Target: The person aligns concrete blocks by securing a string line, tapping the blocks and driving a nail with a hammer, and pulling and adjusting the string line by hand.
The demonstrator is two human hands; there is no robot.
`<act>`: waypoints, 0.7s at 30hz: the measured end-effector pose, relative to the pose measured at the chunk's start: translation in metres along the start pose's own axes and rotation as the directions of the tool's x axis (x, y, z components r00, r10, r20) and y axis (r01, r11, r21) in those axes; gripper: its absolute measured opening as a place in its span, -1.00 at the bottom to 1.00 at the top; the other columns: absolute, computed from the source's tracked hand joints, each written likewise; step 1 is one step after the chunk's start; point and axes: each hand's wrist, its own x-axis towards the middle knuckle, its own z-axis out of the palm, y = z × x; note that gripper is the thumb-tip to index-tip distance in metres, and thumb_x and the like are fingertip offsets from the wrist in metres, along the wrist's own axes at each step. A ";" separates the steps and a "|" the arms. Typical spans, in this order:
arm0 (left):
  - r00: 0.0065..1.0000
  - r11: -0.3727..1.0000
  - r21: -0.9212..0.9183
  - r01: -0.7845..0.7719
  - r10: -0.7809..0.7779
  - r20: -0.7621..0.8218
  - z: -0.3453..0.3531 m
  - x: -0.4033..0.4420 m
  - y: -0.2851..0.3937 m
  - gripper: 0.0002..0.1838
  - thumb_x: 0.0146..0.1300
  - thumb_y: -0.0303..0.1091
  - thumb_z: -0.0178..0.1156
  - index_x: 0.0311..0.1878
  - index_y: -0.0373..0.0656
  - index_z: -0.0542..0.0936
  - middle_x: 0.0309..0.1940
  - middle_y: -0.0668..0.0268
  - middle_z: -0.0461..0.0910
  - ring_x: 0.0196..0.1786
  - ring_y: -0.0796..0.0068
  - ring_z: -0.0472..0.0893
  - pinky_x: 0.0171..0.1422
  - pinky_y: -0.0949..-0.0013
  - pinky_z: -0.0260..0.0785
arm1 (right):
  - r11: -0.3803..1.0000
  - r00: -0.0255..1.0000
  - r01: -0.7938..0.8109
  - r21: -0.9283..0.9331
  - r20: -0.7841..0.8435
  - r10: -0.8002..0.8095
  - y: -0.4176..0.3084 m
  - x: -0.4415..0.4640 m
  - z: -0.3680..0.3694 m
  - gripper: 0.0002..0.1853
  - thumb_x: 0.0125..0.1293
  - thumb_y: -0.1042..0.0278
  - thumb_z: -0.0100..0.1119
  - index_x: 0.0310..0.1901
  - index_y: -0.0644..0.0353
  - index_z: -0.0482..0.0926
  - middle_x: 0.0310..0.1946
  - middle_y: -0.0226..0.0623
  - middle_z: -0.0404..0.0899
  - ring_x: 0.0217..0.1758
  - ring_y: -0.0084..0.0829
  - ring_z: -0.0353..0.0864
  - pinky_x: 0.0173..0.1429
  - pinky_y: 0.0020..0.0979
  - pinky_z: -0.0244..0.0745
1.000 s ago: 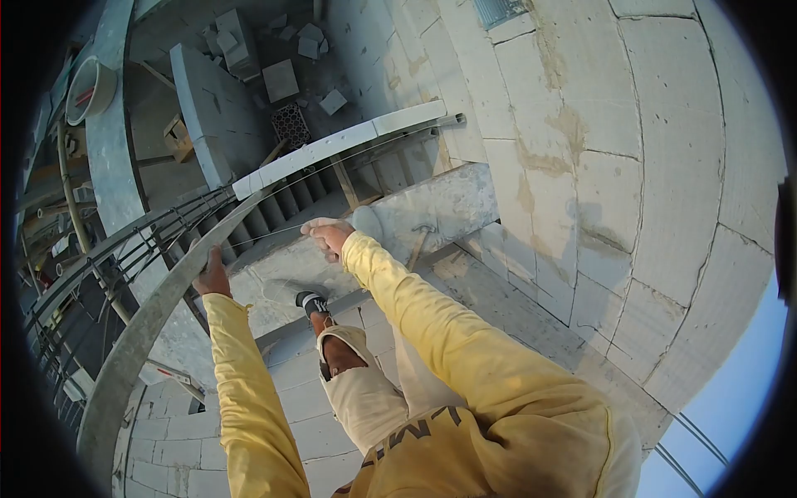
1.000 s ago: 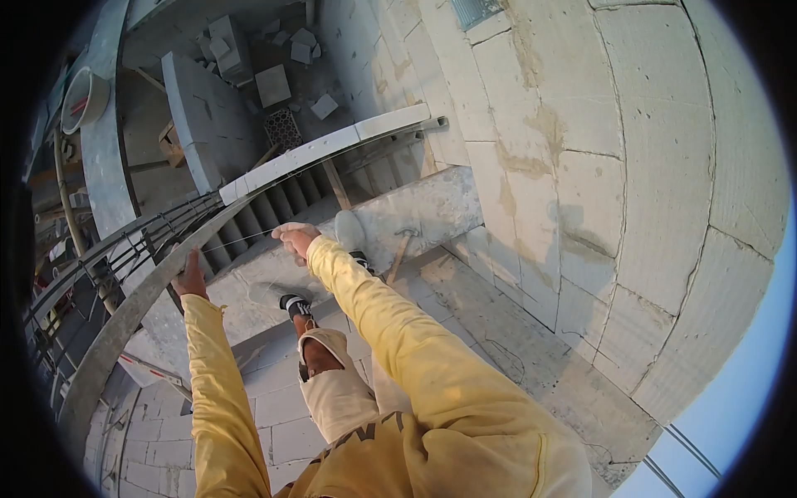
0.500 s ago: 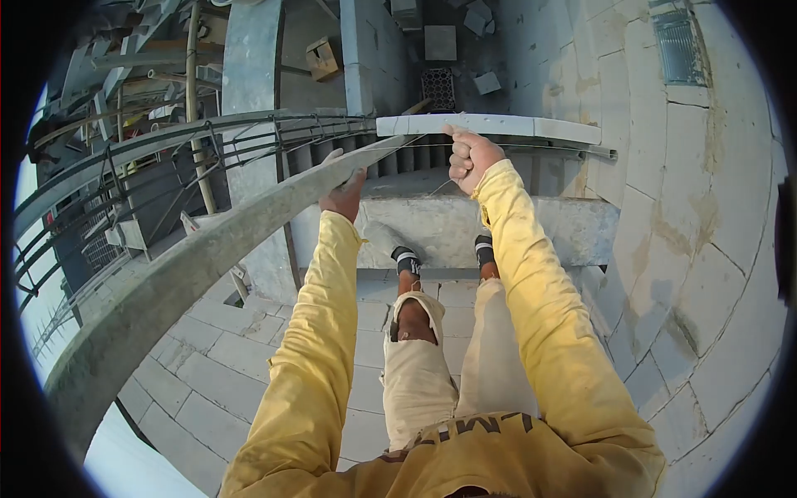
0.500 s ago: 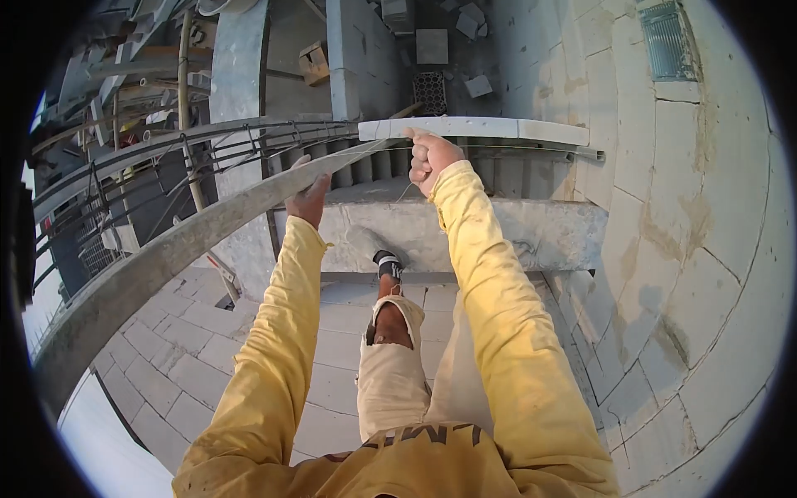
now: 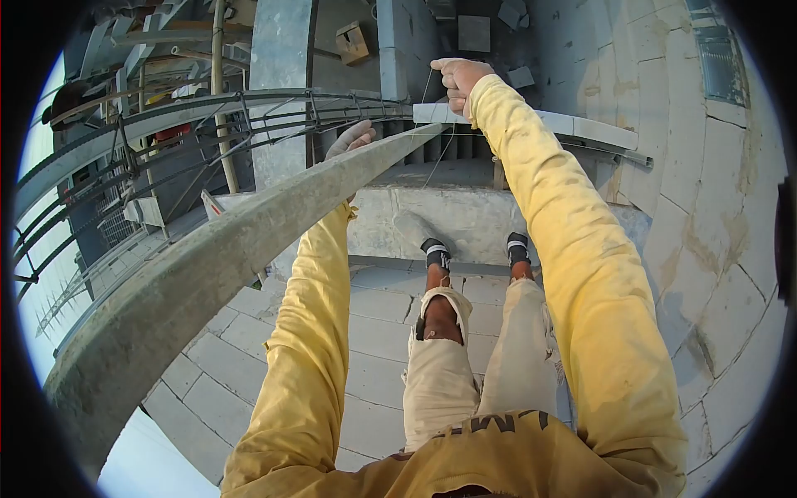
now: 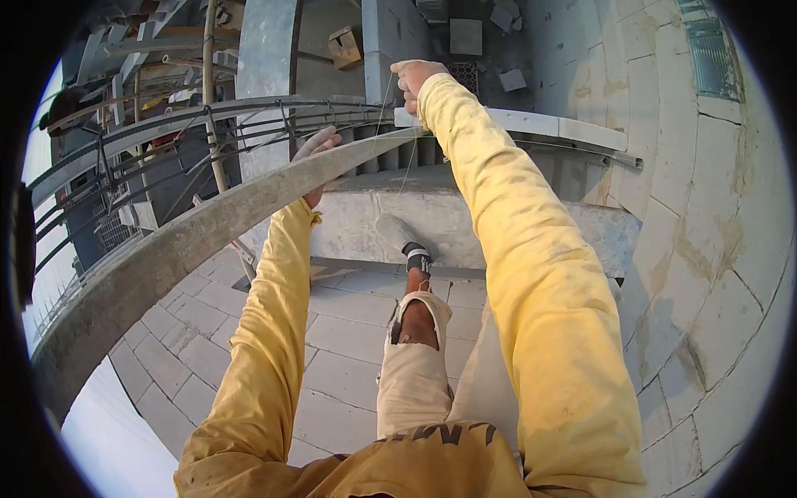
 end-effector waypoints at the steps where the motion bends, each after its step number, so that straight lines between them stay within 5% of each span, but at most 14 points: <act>1: 1.000 0.997 0.079 -0.027 0.025 0.015 0.016 -0.004 0.017 -0.32 0.33 -0.06 0.26 0.39 -0.25 0.36 0.15 0.13 0.55 0.18 0.33 0.52 0.25 0.23 0.43 | 0.999 1.000 0.007 -0.037 0.008 -0.007 0.000 0.001 0.008 -0.64 0.41 0.45 -0.06 0.20 0.20 0.53 -0.70 -0.65 0.19 -0.74 -0.70 -0.05 -0.64 -0.54 -0.03; 8: 0.955 0.936 0.348 -0.057 -0.050 0.292 0.041 0.040 0.050 -0.40 0.35 -0.01 0.25 0.30 -0.22 0.45 0.21 0.12 0.55 0.33 0.23 0.48 0.34 0.18 0.37 | 0.867 0.980 0.152 -0.474 0.184 -0.071 0.001 0.029 0.049 -0.62 0.47 0.36 -0.08 0.24 0.16 0.51 -0.61 -0.62 0.32 -0.70 -0.69 0.05 -0.65 -0.54 -0.03; 11: 0.976 0.909 0.405 0.097 -0.167 0.141 0.059 0.025 0.073 -0.53 0.37 -0.05 0.25 0.17 -0.19 0.53 0.10 0.20 0.62 0.18 0.37 0.58 0.30 0.23 0.38 | 0.824 0.958 0.224 -0.521 0.271 -0.089 0.009 0.041 0.062 -0.62 0.45 0.36 -0.07 0.24 0.18 0.52 -0.61 -0.61 0.29 -0.69 -0.67 0.04 -0.65 -0.54 -0.01; 13: 0.988 0.925 0.368 0.095 -0.133 0.080 0.045 0.035 0.060 -0.61 0.38 -0.08 0.24 0.09 -0.15 0.56 -0.02 0.31 0.66 0.04 0.47 0.62 0.20 0.28 0.44 | 0.784 0.955 0.247 -0.570 0.280 -0.097 0.010 0.035 0.069 -0.62 0.44 0.37 -0.05 0.23 0.20 0.53 -0.61 -0.60 0.28 -0.68 -0.67 0.03 -0.65 -0.53 0.01; 17: 0.998 0.996 0.053 0.066 -0.067 0.013 0.027 0.037 0.028 -0.76 0.40 -0.16 0.21 -0.02 -0.09 0.60 -0.26 0.48 0.67 -0.19 0.59 0.62 -0.03 0.38 0.53 | 0.960 0.956 0.032 -0.278 0.289 0.052 0.014 -0.003 0.063 -0.63 0.40 0.39 -0.01 0.18 0.31 0.54 -0.61 -0.59 0.29 -0.67 -0.69 0.07 -0.62 -0.55 0.03; 20: 0.981 0.984 -0.143 0.103 -0.124 -0.149 0.013 0.038 0.008 -0.80 0.41 -0.17 0.20 -0.09 -0.09 0.59 -0.22 0.37 0.67 -0.17 0.52 0.63 -0.06 0.38 0.52 | 0.985 0.945 0.018 -0.170 0.325 0.039 0.027 -0.021 0.044 -0.65 0.38 0.38 0.06 0.14 0.34 0.55 -0.62 -0.60 0.26 -0.67 -0.70 0.11 -0.56 -0.56 0.11; 21: 0.990 0.958 -0.262 0.119 -0.133 -0.036 0.004 0.039 -0.002 -0.81 0.41 -0.18 0.19 -0.13 -0.08 0.59 -0.24 0.37 0.67 -0.20 0.51 0.63 -0.08 0.38 0.52 | 0.989 0.946 0.007 -0.148 0.320 0.041 0.031 -0.022 0.034 -0.66 0.38 0.37 0.08 0.12 0.33 0.55 -0.61 -0.60 0.27 -0.66 -0.70 0.11 -0.55 -0.57 0.12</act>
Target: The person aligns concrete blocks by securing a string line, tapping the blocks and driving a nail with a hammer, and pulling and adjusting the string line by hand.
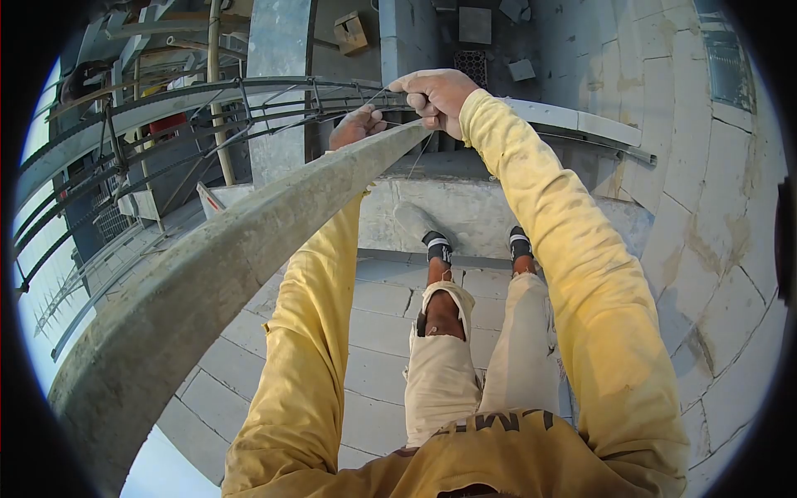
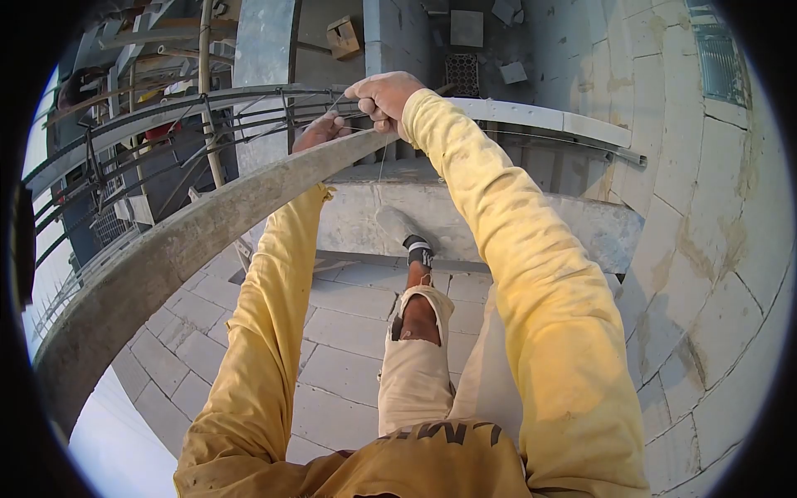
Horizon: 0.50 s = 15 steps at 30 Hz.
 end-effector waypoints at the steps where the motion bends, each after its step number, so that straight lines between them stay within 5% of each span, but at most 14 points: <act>1: 0.994 0.993 -0.116 0.036 -0.023 0.111 -0.016 0.005 -0.008 -0.83 0.42 -0.18 0.18 -0.16 -0.07 0.58 -0.26 0.37 0.67 -0.23 0.50 0.64 -0.10 0.38 0.53 | 1.000 1.000 -0.002 0.025 -0.005 0.002 0.009 -0.001 -0.010 -0.67 0.38 0.36 0.10 0.10 0.33 0.56 -0.61 -0.60 0.27 -0.66 -0.70 0.11 -0.54 -0.57 0.12; 2: 0.974 0.971 -0.226 0.083 -0.032 0.223 -0.022 0.003 -0.009 -0.84 0.43 -0.19 0.17 -0.19 -0.06 0.58 -0.28 0.37 0.67 -0.26 0.49 0.64 -0.13 0.37 0.53 | 0.999 1.000 -0.004 0.051 -0.010 0.005 0.016 -0.002 -0.019 -0.68 0.38 0.35 0.11 0.08 0.32 0.57 -0.60 -0.60 0.28 -0.66 -0.70 0.12 -0.53 -0.57 0.13; 4: 0.999 0.983 -0.181 0.033 -0.032 0.005 -0.030 0.000 -0.011 -0.90 0.42 -0.29 0.16 -0.23 -0.06 0.56 -0.33 0.39 0.64 -0.29 0.46 0.63 -0.11 0.36 0.54 | 0.998 0.999 -0.028 0.054 -0.035 0.030 0.026 -0.003 -0.032 -0.71 0.38 0.33 0.13 0.04 0.31 0.58 -0.60 -0.60 0.28 -0.64 -0.70 0.13 -0.52 -0.56 0.14; 7: 0.999 0.947 -0.318 0.046 -0.046 0.006 -0.048 -0.005 -0.015 -0.92 0.42 -0.33 0.11 -0.22 -0.07 0.53 -0.36 0.35 0.61 -0.29 0.39 0.62 -0.10 0.28 0.54 | 0.998 0.997 -0.050 0.031 -0.056 0.051 0.034 -0.004 -0.043 -0.74 0.38 0.32 0.14 0.00 0.28 0.60 -0.57 -0.59 0.32 -0.60 -0.70 0.20 -0.49 -0.56 0.21; 9: 0.995 0.994 -0.063 -0.092 0.093 0.022 -0.069 0.000 -0.023 -0.89 0.41 -0.30 0.09 -0.21 -0.09 0.53 -0.34 0.30 0.60 -0.25 0.32 0.60 -0.06 0.24 0.51 | 0.999 0.996 -0.050 0.016 -0.075 0.051 0.039 -0.002 -0.044 -0.75 0.39 0.31 0.14 -0.01 0.26 0.61 -0.55 -0.58 0.36 -0.56 -0.70 0.25 -0.45 -0.55 0.28; 10: 0.971 0.931 0.277 -0.238 0.238 0.032 -0.081 0.005 -0.029 -0.87 0.40 -0.28 0.08 -0.20 -0.10 0.52 -0.32 0.27 0.60 -0.21 0.28 0.60 -0.02 0.24 0.50 | 0.999 0.995 -0.047 0.012 -0.089 0.048 0.043 -0.002 -0.043 -0.75 0.39 0.31 0.14 -0.02 0.24 0.61 -0.53 -0.58 0.38 -0.54 -0.70 0.28 -0.42 -0.55 0.32; 11: 0.926 0.738 0.578 -0.349 0.366 0.091 -0.093 0.010 -0.035 -0.85 0.40 -0.26 0.07 -0.20 -0.12 0.52 -0.30 0.23 0.59 -0.17 0.24 0.59 0.02 0.23 0.48 | 0.999 0.994 -0.044 0.006 -0.104 0.044 0.046 -0.001 -0.042 -0.76 0.39 0.30 0.14 -0.02 0.23 0.62 -0.52 -0.57 0.41 -0.52 -0.70 0.31 -0.40 -0.54 0.35; 13: 0.803 0.086 0.908 -0.409 0.506 0.314 -0.106 0.016 -0.043 -0.80 0.38 -0.21 0.06 -0.18 -0.14 0.51 -0.27 0.17 0.58 -0.10 0.15 0.58 0.09 0.22 0.45 | 0.997 0.989 -0.058 -0.051 -0.141 0.051 0.054 -0.002 -0.039 -0.77 0.40 0.30 0.13 -0.03 0.20 0.63 -0.49 -0.56 0.44 -0.51 -0.69 0.34 -0.34 -0.53 0.40; 15: 0.766 -0.107 0.912 -0.395 0.509 0.392 -0.107 0.017 -0.047 -0.75 0.37 -0.16 0.05 -0.17 -0.16 0.52 -0.23 0.12 0.58 -0.03 0.10 0.57 0.17 0.22 0.41 | 0.995 0.985 -0.047 -0.087 -0.172 0.031 0.064 -0.004 -0.037 -0.78 0.40 0.29 0.10 -0.04 0.17 0.64 -0.46 -0.55 0.45 -0.48 -0.67 0.36 -0.30 -0.52 0.43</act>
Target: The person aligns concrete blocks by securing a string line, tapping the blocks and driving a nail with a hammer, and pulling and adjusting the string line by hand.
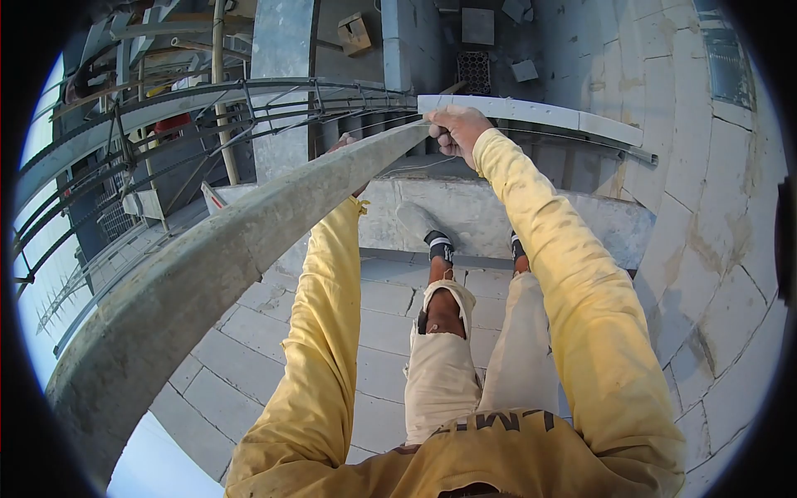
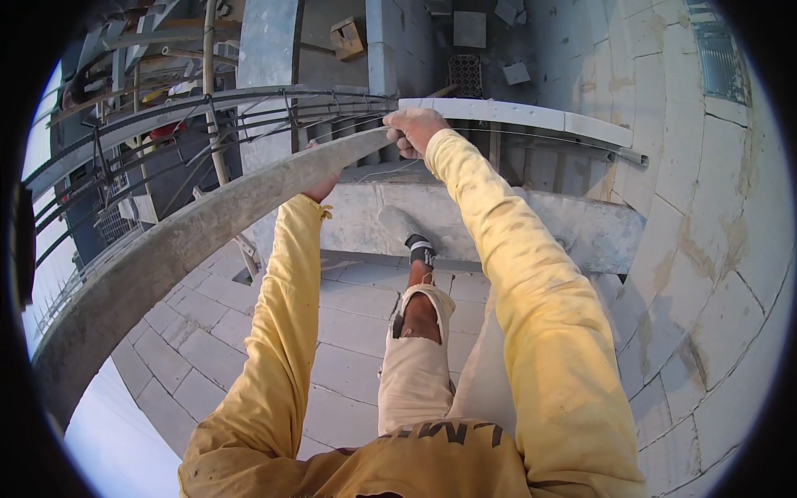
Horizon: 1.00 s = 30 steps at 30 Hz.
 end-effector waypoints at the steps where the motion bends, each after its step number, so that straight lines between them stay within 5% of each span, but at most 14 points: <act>1: 0.998 0.984 -0.168 0.063 -0.063 0.004 -0.004 -0.002 0.015 -0.73 0.37 -0.14 0.05 -0.17 -0.17 0.53 -0.20 0.10 0.59 -0.01 0.08 0.56 0.21 0.23 0.38 | 1.000 1.000 0.000 0.010 -0.002 0.000 0.003 -0.002 0.001 -0.78 0.40 0.29 0.10 -0.05 0.17 0.64 -0.46 -0.55 0.45 -0.47 -0.67 0.36 -0.30 -0.51 0.43; 3: 0.996 0.972 -0.229 0.058 -0.071 -0.052 0.003 -0.005 0.017 -0.69 0.37 -0.10 0.04 -0.13 -0.18 0.53 -0.15 0.09 0.59 0.02 0.09 0.56 0.25 0.24 0.35 | 0.999 1.000 -0.002 0.033 -0.002 0.002 0.008 -0.002 0.002 -0.77 0.40 0.27 0.08 -0.05 0.16 0.64 -0.45 -0.54 0.45 -0.45 -0.65 0.36 -0.30 -0.50 0.43; 4: 0.993 0.993 -0.120 -0.003 -0.011 -0.115 0.018 -0.010 0.000 -0.67 0.38 -0.09 0.03 -0.09 -0.18 0.52 -0.12 0.10 0.60 0.03 0.11 0.56 0.26 0.25 0.34 | 0.998 1.000 0.022 0.064 0.000 -0.022 0.017 0.004 -0.002 -0.75 0.35 0.20 0.16 -0.12 0.19 0.65 -0.40 -0.44 0.55 -0.47 -0.62 0.43 -0.36 -0.50 0.51; 9: 0.980 0.995 -0.012 0.097 -0.094 0.173 -0.010 -0.006 0.009 -0.64 0.40 -0.13 0.00 0.06 -0.22 0.47 -0.06 0.18 0.63 0.07 0.23 0.57 0.30 0.26 0.33 | 0.993 0.998 0.064 0.096 0.003 -0.065 0.016 0.001 0.003 -0.73 0.33 0.22 0.17 -0.11 0.23 0.64 -0.40 -0.41 0.52 -0.49 -0.62 0.40 -0.40 -0.51 0.45; 13: 0.959 0.874 -0.396 0.281 -0.244 0.141 -0.011 -0.014 0.007 -0.73 0.37 -0.21 0.07 -0.09 -0.24 0.51 -0.20 0.16 0.63 -0.01 0.19 0.60 0.21 0.25 0.39 | 0.985 0.994 0.107 0.137 -0.014 -0.106 0.006 -0.006 0.015 -0.75 0.33 0.24 0.17 -0.13 0.26 0.63 -0.45 -0.42 0.50 -0.54 -0.62 0.38 -0.45 -0.50 0.42; 16: 0.917 0.656 -0.654 0.376 -0.367 0.160 -0.020 -0.022 0.019 -0.74 0.36 -0.22 0.09 -0.06 -0.21 0.52 -0.16 0.18 0.64 0.00 0.20 0.60 0.17 0.23 0.42 | 0.989 0.988 0.148 0.020 -0.050 -0.147 0.002 -0.001 0.017 -0.76 0.33 0.24 0.17 -0.16 0.25 0.63 -0.48 -0.41 0.53 -0.56 -0.61 0.40 -0.47 -0.50 0.41; 19: 0.807 -0.066 -0.927 0.368 -0.473 0.354 -0.036 -0.036 0.039 -0.75 0.36 -0.22 0.11 -0.04 -0.17 0.53 -0.13 0.20 0.64 0.02 0.20 0.61 0.13 0.21 0.45 | 0.967 0.970 0.195 -0.166 -0.115 -0.215 0.004 0.006 0.020 -0.78 0.32 0.23 0.20 -0.20 0.22 0.64 -0.50 -0.39 0.58 -0.56 -0.60 0.46 -0.44 -0.49 0.44; 22: 0.809 -0.480 -0.846 0.232 -0.387 0.441 -0.044 -0.042 0.045 -0.76 0.36 -0.23 0.12 -0.02 -0.14 0.54 -0.09 0.23 0.65 0.03 0.21 0.62 0.09 0.18 0.48 | 0.906 0.932 0.242 -0.347 -0.178 -0.317 0.012 0.002 0.023 -0.80 0.30 0.22 0.23 -0.23 0.17 0.66 -0.50 -0.41 0.62 -0.53 -0.60 0.52 -0.36 -0.47 0.47; 26: 0.830 -0.676 -0.724 0.141 -0.318 0.458 -0.046 -0.043 0.045 -0.76 0.36 -0.24 0.15 0.01 -0.10 0.55 -0.03 0.26 0.65 0.05 0.21 0.63 0.04 0.15 0.52 | 0.814 0.869 0.305 -0.495 -0.205 -0.450 0.028 0.005 0.023 -0.79 0.26 0.16 0.27 -0.27 0.13 0.68 -0.49 -0.37 0.66 -0.45 -0.48 0.61 -0.23 -0.40 0.52; 30: 0.847 -0.611 -0.775 0.158 -0.320 0.425 -0.038 -0.046 0.041 -0.79 0.35 -0.25 0.18 -0.02 -0.07 0.56 -0.02 0.29 0.65 0.03 0.29 0.64 -0.02 0.24 0.54 | 0.830 0.842 0.332 -0.448 -0.256 -0.474 0.046 0.004 0.023 -0.79 0.25 0.17 0.27 -0.27 0.14 0.68 -0.46 -0.35 0.67 -0.41 -0.45 0.63 -0.22 -0.39 0.53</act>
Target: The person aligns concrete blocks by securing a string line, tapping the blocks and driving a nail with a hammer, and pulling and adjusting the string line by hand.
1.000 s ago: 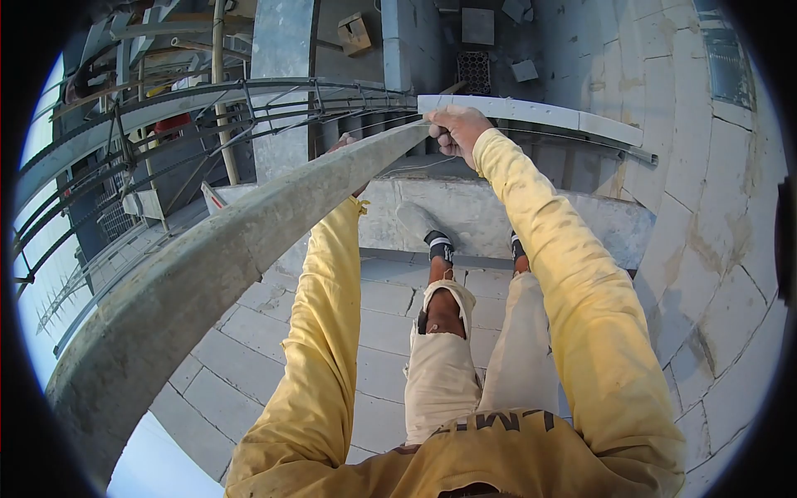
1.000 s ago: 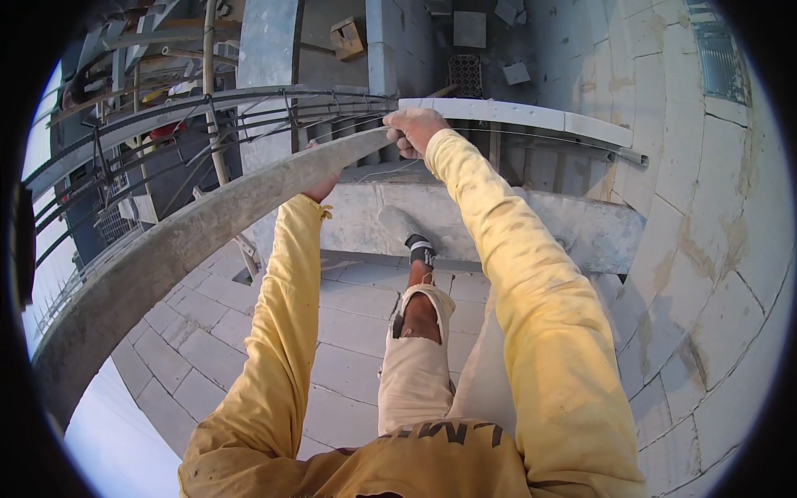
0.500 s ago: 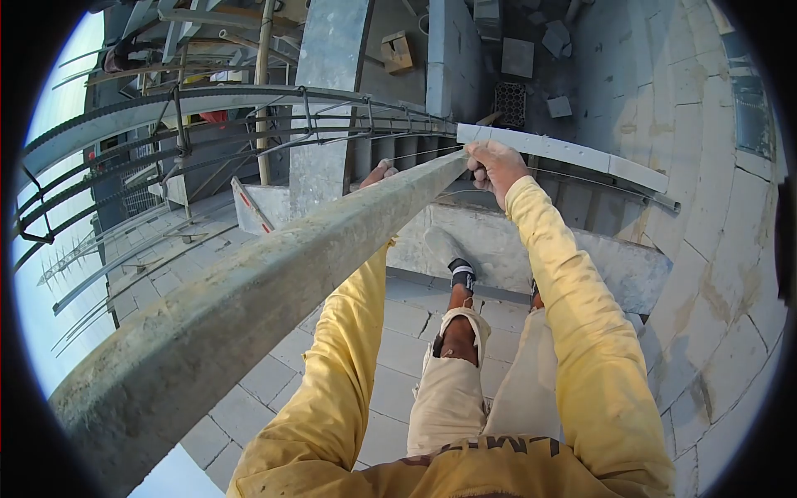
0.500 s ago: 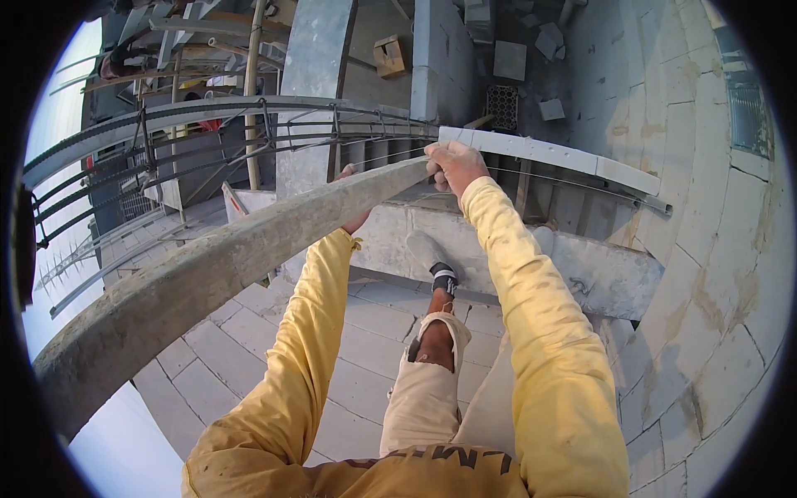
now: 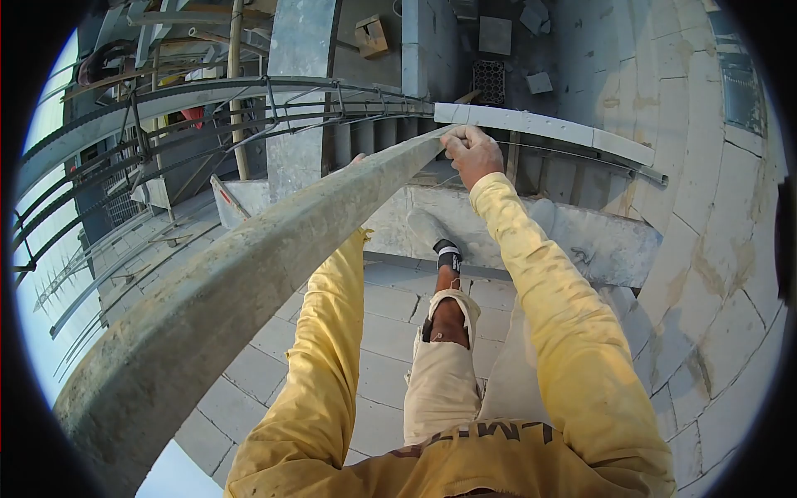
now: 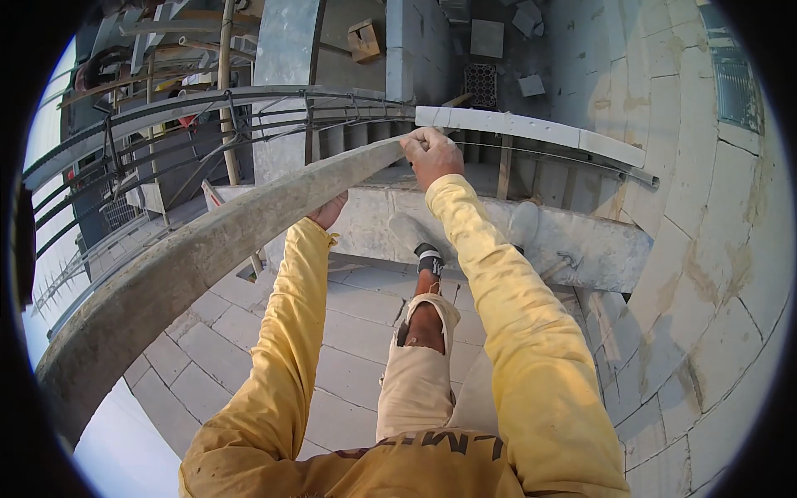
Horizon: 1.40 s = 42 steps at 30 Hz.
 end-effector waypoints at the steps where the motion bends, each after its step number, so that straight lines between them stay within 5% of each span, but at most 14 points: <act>1: 1.000 1.000 0.015 0.021 -0.021 0.004 -0.002 -0.001 0.001 -0.80 0.35 -0.26 0.19 -0.03 -0.07 0.56 -0.03 0.29 0.65 0.00 0.31 0.64 -0.04 0.28 0.54 | 0.999 1.000 -0.012 0.035 -0.008 0.013 0.002 -0.002 0.001 -0.79 0.26 0.18 0.27 -0.26 0.14 0.68 -0.46 -0.36 0.67 -0.42 -0.47 0.62 -0.23 -0.41 0.53; 5: 0.980 1.000 0.012 0.012 -0.010 -0.201 -0.001 -0.009 -0.008 -0.82 0.36 -0.21 0.21 -0.08 -0.05 0.57 -0.23 0.38 0.62 -0.21 0.47 0.59 -0.16 0.39 0.48 | 0.950 0.988 -0.141 0.277 -0.026 0.154 0.015 -0.027 0.006 -0.80 0.28 0.27 0.27 -0.21 0.23 0.65 -0.48 -0.38 0.65 -0.47 -0.57 0.56 -0.34 -0.49 0.50; 8: 0.943 0.910 0.401 0.101 0.041 -0.331 0.020 -0.024 -0.023 -0.79 0.39 -0.14 0.21 -0.09 -0.05 0.55 -0.42 0.52 0.48 -0.40 0.58 0.45 -0.29 0.47 0.38 | 0.875 0.970 -0.218 0.432 -0.001 0.242 0.035 -0.044 0.015 -0.77 0.32 0.31 0.26 -0.13 0.30 0.60 -0.41 -0.30 0.62 -0.50 -0.56 0.52 -0.37 -0.50 0.51; 14: 0.908 0.819 0.429 0.380 -0.241 -0.344 0.032 -0.042 -0.049 -0.71 0.46 -0.11 0.10 0.08 -0.06 0.53 -0.50 0.62 0.33 -0.51 0.69 0.31 -0.41 0.56 0.26 | 0.543 0.864 -0.451 0.708 0.194 0.465 0.064 -0.085 0.054 -0.73 0.36 0.25 0.25 -0.02 0.22 0.56 -0.36 -0.34 0.62 -0.41 -0.52 0.59 -0.26 -0.40 0.60; 18: 0.926 0.670 0.640 0.376 -0.263 -0.269 0.048 -0.044 -0.063 -0.56 0.48 -0.14 0.05 0.30 -0.16 0.45 -0.50 0.63 0.32 -0.52 0.73 0.29 -0.44 0.59 0.24 | 0.425 0.781 -0.588 0.688 0.345 0.521 0.058 -0.105 0.069 -0.77 0.39 0.22 0.19 -0.04 0.15 0.56 -0.30 -0.40 0.64 -0.32 -0.51 0.60 -0.09 -0.37 0.58; 23: 0.905 0.594 0.688 0.416 -0.341 -0.253 0.071 -0.041 -0.063 -0.64 0.44 -0.20 0.13 0.16 -0.22 0.54 -0.53 0.59 0.34 -0.51 0.72 0.34 -0.46 0.57 0.27 | 0.358 0.730 -0.668 0.652 0.480 0.487 0.074 -0.116 0.075 -0.79 0.38 0.24 0.17 -0.04 0.12 0.59 -0.27 -0.45 0.66 -0.25 -0.53 0.62 -0.05 -0.38 0.51; 26: 0.897 0.558 0.704 0.441 -0.301 -0.323 0.074 -0.040 -0.062 -0.74 0.43 -0.20 0.15 0.02 -0.15 0.59 -0.53 0.58 0.38 -0.51 0.71 0.36 -0.45 0.58 0.27 | 0.494 0.720 -0.692 0.526 0.454 0.525 0.068 -0.117 0.065 -0.72 0.31 0.24 0.19 -0.04 0.20 0.62 -0.25 -0.36 0.64 -0.19 -0.44 0.63 -0.05 -0.34 0.53; 29: 0.898 0.625 0.648 0.435 -0.246 -0.364 0.064 -0.041 -0.066 -0.80 0.44 -0.19 0.14 -0.08 -0.10 0.60 -0.51 0.58 0.42 -0.51 0.71 0.38 -0.44 0.60 0.27 | 0.910 0.884 -0.409 0.069 0.275 0.377 0.091 -0.105 0.061 -0.69 0.27 0.24 0.22 -0.05 0.25 0.62 -0.24 -0.24 0.65 -0.15 -0.36 0.66 -0.01 -0.33 0.54; 32: 0.895 0.732 0.542 0.413 -0.217 -0.389 0.057 -0.045 -0.072 -0.81 0.46 -0.19 0.11 -0.09 -0.07 0.59 -0.48 0.56 0.47 -0.50 0.70 0.41 -0.42 0.61 0.28 | 0.977 0.964 -0.163 0.139 -0.188 0.187 0.053 -0.106 0.051 -0.67 0.26 0.22 0.23 -0.06 0.27 0.63 -0.23 -0.14 0.66 -0.11 -0.26 0.68 0.04 -0.31 0.55; 35: 0.905 0.800 0.460 0.385 -0.228 -0.360 0.047 -0.047 -0.080 -0.81 0.46 -0.19 0.10 -0.06 -0.07 0.59 -0.43 0.52 0.51 -0.45 0.69 0.47 -0.39 0.57 0.35 | 0.984 0.979 -0.035 0.172 -0.194 0.069 0.025 -0.096 0.049 -0.68 0.26 0.19 0.23 -0.07 0.23 0.63 -0.21 -0.12 0.65 -0.13 -0.20 0.67 0.06 -0.26 0.53; 39: 0.902 0.882 0.284 0.377 -0.280 -0.329 0.050 -0.049 -0.093 -0.78 0.44 -0.20 0.14 -0.03 -0.11 0.58 -0.32 0.41 0.55 -0.34 0.55 0.55 -0.21 0.41 0.52 | 0.990 0.984 0.021 -0.137 -0.170 -0.045 0.010 -0.086 0.065 -0.70 0.23 0.15 0.24 -0.10 0.15 0.62 -0.24 -0.22 0.63 -0.05 -0.18 0.57 0.09 -0.21 0.48; 42: 0.897 0.908 0.159 0.387 -0.332 -0.291 0.054 -0.052 -0.097 -0.75 0.43 -0.19 0.16 -0.01 -0.15 0.58 -0.25 0.34 0.56 -0.23 0.43 0.60 -0.02 0.27 0.57 | 0.994 0.981 -0.027 -0.102 -0.192 0.007 0.009 -0.082 0.071 -0.78 0.24 0.19 0.21 -0.20 0.13 0.63 -0.26 -0.24 0.63 -0.01 -0.17 0.55 0.10 -0.20 0.47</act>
